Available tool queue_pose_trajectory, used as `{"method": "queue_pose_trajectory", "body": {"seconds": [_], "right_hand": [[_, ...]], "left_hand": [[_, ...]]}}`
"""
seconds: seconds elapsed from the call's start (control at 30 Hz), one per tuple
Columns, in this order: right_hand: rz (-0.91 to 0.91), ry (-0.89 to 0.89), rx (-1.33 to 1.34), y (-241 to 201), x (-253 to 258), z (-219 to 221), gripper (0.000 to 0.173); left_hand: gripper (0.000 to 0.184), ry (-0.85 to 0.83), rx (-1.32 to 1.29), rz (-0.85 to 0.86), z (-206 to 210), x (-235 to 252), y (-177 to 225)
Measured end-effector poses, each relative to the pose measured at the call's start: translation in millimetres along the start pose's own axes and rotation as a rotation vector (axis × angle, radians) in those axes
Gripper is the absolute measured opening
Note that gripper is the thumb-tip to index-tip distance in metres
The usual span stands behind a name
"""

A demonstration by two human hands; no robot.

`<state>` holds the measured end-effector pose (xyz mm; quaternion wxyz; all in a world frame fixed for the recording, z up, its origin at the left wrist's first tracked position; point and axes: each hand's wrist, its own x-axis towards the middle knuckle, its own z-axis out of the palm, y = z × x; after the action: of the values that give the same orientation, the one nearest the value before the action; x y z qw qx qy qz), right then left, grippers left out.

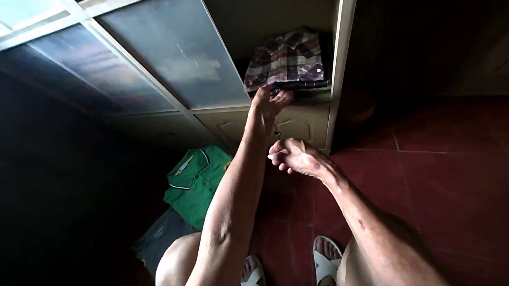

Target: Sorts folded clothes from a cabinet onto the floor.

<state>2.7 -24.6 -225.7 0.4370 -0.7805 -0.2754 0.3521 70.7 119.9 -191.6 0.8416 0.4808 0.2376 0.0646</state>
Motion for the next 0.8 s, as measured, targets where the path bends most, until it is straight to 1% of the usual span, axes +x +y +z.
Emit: {"method": "queue_pose_trajectory", "body": {"seconds": [0.03,0.13,0.43,0.63,0.8], "right_hand": [[0.001,0.003,-0.001,1,0,0,0.029],[0.006,0.010,0.009,3,1,1,0.029],[0.003,-0.003,-0.001,1,1,0,0.030],[0.000,-0.007,-0.013,0,1,0,0.030],[-0.004,-0.004,0.009,2,1,0,0.030]], "left_hand": [[0.055,-0.009,0.006,-0.003,-5,1,-6],[0.052,0.055,-0.058,-0.043,-8,19,-15],[0.052,0.009,-0.066,-0.043,-10,19,-6],[0.053,0.053,-0.143,-0.077,-12,32,-2],[0.054,0.069,-0.178,-0.072,-10,32,2]]}}
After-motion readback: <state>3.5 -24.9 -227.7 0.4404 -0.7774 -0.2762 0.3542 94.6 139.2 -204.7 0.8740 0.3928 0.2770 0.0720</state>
